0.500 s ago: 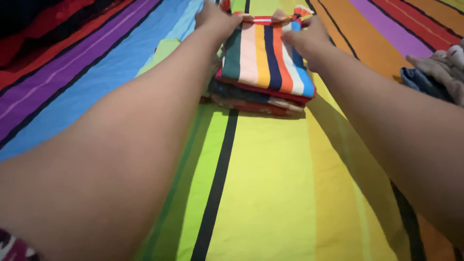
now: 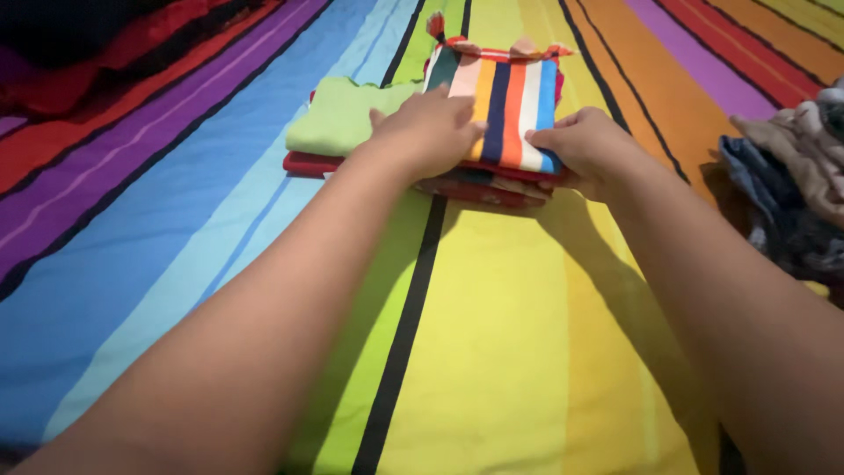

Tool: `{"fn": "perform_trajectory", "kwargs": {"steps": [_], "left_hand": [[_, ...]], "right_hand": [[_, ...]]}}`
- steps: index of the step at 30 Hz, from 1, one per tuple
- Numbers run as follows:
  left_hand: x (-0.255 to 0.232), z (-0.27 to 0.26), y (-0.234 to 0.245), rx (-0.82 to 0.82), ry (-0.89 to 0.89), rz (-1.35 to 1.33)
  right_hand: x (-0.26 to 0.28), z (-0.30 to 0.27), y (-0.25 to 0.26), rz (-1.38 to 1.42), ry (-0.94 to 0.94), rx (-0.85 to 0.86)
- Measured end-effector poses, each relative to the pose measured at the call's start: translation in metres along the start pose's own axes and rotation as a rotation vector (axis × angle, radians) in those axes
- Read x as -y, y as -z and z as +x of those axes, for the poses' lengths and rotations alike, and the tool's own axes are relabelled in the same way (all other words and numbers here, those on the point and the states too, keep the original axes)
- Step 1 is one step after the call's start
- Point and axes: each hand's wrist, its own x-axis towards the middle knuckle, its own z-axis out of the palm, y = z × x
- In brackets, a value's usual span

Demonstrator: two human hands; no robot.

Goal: The person folds several pieces of laundry, including a pink shirt and a striped top, by hand while sitting on a bed.

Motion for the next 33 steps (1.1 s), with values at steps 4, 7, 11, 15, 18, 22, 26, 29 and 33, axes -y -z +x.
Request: {"fn": "perform_trajectory", "kwargs": {"steps": [4,7,11,15,18,22,26,29,33], "left_hand": [[0.016,0.006,-0.008,0.022,-0.026,-0.064],[0.014,0.003,-0.007,0.120,0.052,-0.093],[0.005,0.012,-0.004,0.004,0.066,0.034],[-0.012,0.037,-0.029,-0.211,-0.056,0.008],[-0.012,0.033,-0.060,-0.105,-0.028,0.054],[-0.004,0.015,-0.087,-0.242,-0.034,0.022],[-0.005,0.012,-0.094,-0.390,-0.074,0.030],[-0.005,0.013,-0.091,-0.390,-0.067,0.020],[-0.005,0.013,-0.089,-0.297,-0.035,0.018]], "right_hand": [[0.012,-0.010,0.000,-0.135,0.064,-0.068],[0.024,-0.001,0.011,-0.545,-0.062,-0.002],[0.031,0.042,0.004,-0.778,0.500,-0.300],[0.035,0.084,-0.043,-0.784,0.812,-0.019],[0.032,0.089,-0.067,-1.040,0.443,0.112],[0.024,0.085,-0.078,-1.087,0.392,0.116],[0.017,0.097,-0.072,-1.030,0.391,0.016],[0.012,0.122,-0.069,-1.025,0.390,-0.011],[-0.002,0.148,-0.066,-1.014,0.416,0.051]]}}
